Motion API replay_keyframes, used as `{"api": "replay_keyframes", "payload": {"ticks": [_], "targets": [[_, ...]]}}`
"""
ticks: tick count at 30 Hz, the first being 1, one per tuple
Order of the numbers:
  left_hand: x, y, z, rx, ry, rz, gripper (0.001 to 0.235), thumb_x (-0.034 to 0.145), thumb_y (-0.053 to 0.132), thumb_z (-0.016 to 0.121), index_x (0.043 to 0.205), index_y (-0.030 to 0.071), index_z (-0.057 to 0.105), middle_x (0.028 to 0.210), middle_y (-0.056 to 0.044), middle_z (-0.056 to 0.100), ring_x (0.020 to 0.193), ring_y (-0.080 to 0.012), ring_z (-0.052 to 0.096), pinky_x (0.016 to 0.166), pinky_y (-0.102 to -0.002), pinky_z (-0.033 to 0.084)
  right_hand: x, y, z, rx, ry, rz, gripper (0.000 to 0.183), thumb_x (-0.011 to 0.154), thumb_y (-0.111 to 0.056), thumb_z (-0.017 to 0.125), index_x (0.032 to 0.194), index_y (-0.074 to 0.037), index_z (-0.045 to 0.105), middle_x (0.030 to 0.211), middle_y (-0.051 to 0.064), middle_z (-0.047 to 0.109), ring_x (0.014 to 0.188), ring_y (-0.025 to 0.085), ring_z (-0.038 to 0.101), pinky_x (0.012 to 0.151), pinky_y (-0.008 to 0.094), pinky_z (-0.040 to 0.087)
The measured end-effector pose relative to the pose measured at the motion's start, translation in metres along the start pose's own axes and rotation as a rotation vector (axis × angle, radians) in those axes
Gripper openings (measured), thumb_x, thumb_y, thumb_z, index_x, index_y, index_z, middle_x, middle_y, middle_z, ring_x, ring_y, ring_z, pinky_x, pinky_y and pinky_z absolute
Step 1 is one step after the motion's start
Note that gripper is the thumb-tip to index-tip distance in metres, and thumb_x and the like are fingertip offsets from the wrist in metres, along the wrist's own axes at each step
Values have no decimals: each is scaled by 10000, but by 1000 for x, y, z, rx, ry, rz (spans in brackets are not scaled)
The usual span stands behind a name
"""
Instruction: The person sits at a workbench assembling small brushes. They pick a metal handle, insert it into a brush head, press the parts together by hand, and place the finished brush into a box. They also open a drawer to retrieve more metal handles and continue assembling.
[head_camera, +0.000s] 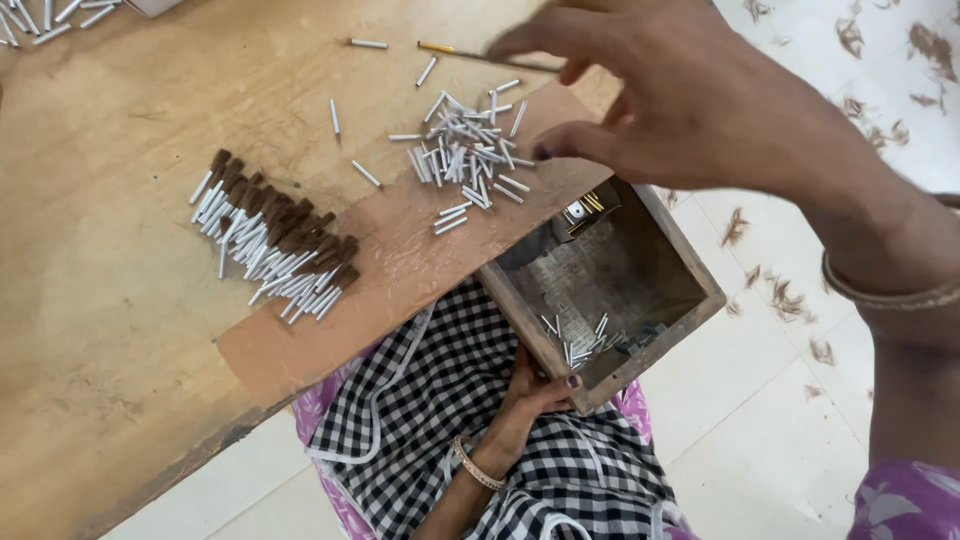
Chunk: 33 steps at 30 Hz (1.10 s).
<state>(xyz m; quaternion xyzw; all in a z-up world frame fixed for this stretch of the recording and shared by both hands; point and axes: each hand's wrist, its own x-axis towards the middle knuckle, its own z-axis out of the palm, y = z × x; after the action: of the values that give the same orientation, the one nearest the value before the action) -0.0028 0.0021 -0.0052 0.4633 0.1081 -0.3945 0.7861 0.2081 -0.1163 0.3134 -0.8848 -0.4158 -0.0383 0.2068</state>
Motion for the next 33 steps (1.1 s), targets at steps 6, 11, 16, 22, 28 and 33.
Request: {"api": "replay_keyframes", "payload": {"ticks": [6,11,16,22,28,33], "targets": [[0,2,-1,-39,-29,15,1229,762,397,788,1643,172,-39,1463,-178,478,1258,-270,574,997,-397,531,-96,10,51,124,-456,471,309,797,0,634,1085,-56,731,970,133,756,823,297,750,715,391,600],[0,3,-1,-25,-55,19,1216,784,397,781,1648,152,-40,1458,-186,455,1288,-274,554,1039,-414,517,-174,79,159,45,-862,649,267,852,-226,728,1056,-54,720,959,190,732,883,364,701,753,430,554],[1,-2,-2,-53,-54,39,1191,806,384,779,1645,132,-28,1505,-162,384,1368,-272,493,1096,-437,488,-175,73,193,96,-1030,594,245,853,-260,743,994,-60,765,891,177,749,873,344,720,752,417,559],[-1,-1,-2,-68,-47,10,1163,810,361,773,1637,108,-4,1460,-144,427,1339,-267,525,1076,-429,506,-161,53,186,333,-838,533,361,792,-77,718,1149,-75,661,881,180,728,836,351,725,706,458,559],[-1,4,2,-60,-27,-10,1150,814,295,759,1640,118,-21,1233,-149,540,1130,-236,600,1005,-411,538,-174,43,195,176,-575,218,819,590,-109,834,1362,-57,565,1357,281,463,1154,495,570,815,489,569],[0,-4,-2,-86,-8,28,1126,811,249,753,1640,130,0,1235,-101,541,1125,-195,605,997,-386,538,-164,49,195,241,-730,250,664,710,-49,772,1337,-71,553,1437,184,436,1166,394,588,870,466,569]]}}
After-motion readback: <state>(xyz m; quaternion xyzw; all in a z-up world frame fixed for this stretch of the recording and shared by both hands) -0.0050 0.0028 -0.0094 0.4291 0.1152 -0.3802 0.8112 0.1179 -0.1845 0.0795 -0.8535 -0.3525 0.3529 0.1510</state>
